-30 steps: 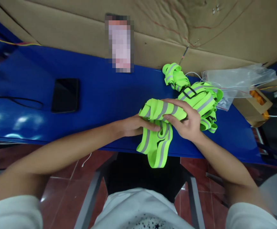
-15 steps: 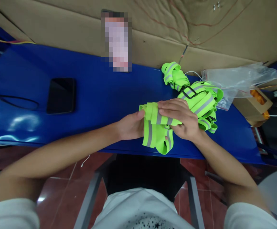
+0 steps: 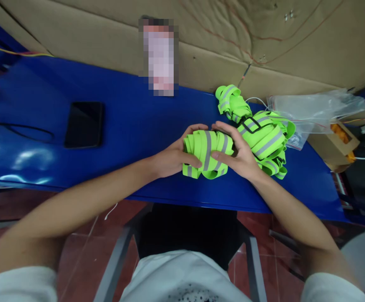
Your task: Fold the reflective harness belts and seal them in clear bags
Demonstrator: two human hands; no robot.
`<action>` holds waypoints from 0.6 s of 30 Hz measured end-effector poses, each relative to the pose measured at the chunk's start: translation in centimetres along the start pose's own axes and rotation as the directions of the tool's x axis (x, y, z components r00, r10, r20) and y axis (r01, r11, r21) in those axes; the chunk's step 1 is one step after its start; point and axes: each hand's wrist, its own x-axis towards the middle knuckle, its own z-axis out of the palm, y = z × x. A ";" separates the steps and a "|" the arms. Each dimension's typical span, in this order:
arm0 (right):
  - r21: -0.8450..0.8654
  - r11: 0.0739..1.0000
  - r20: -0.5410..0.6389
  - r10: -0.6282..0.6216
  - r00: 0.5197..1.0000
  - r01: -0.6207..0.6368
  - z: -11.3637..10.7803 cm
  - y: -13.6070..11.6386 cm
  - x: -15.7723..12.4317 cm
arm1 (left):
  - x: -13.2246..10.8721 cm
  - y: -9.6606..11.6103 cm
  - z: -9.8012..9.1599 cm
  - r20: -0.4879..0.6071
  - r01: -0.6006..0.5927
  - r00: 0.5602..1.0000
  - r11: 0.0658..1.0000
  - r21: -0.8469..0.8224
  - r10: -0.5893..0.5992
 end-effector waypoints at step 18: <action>-0.028 0.999 -0.163 0.010 0.987 -0.015 1.4 -0.2 -0.6 | 0.9 -0.3 -0.8 -0.055 -0.010 0.998 1.000 0.022 0.011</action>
